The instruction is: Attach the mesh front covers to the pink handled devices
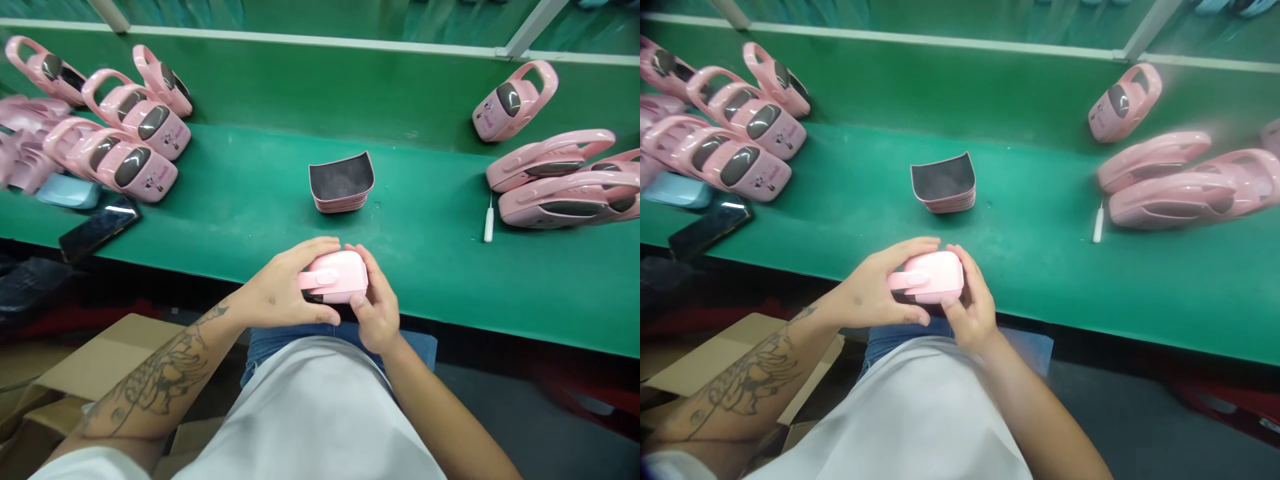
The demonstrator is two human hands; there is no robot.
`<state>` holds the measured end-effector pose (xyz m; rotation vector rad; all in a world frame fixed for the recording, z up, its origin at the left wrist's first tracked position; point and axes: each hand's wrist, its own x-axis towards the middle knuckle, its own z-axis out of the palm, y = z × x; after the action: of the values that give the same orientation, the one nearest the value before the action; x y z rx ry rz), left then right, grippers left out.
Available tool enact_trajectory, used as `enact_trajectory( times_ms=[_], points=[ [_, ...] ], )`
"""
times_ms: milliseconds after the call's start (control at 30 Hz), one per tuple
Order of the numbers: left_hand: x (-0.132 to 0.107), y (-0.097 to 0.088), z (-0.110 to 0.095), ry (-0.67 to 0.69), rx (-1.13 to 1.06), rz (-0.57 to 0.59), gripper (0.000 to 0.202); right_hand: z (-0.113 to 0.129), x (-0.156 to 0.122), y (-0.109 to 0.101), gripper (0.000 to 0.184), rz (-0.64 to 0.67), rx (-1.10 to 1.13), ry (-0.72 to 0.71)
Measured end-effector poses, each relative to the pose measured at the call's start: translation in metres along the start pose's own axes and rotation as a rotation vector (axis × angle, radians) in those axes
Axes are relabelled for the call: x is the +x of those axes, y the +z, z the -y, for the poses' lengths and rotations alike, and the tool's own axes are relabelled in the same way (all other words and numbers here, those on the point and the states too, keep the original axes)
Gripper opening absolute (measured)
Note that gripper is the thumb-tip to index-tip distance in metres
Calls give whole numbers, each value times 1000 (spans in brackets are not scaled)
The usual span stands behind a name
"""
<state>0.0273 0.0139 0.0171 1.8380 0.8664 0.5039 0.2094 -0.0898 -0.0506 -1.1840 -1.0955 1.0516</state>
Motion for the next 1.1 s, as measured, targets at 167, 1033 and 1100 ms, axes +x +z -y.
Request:
enact_trajectory(
  times_ms=[167, 1033, 1100],
  points=[
    [2, -4, 3, 61, 97, 42, 88, 3, 10, -29, 80, 230, -80, -21],
    [15, 14, 49, 101, -49, -15, 103, 1, 19, -59, 46, -139, -201, -23],
    [17, 27, 52, 95, -42, 8, 97, -3, 17, -68, 46, -176, -192, -12]
  ],
)
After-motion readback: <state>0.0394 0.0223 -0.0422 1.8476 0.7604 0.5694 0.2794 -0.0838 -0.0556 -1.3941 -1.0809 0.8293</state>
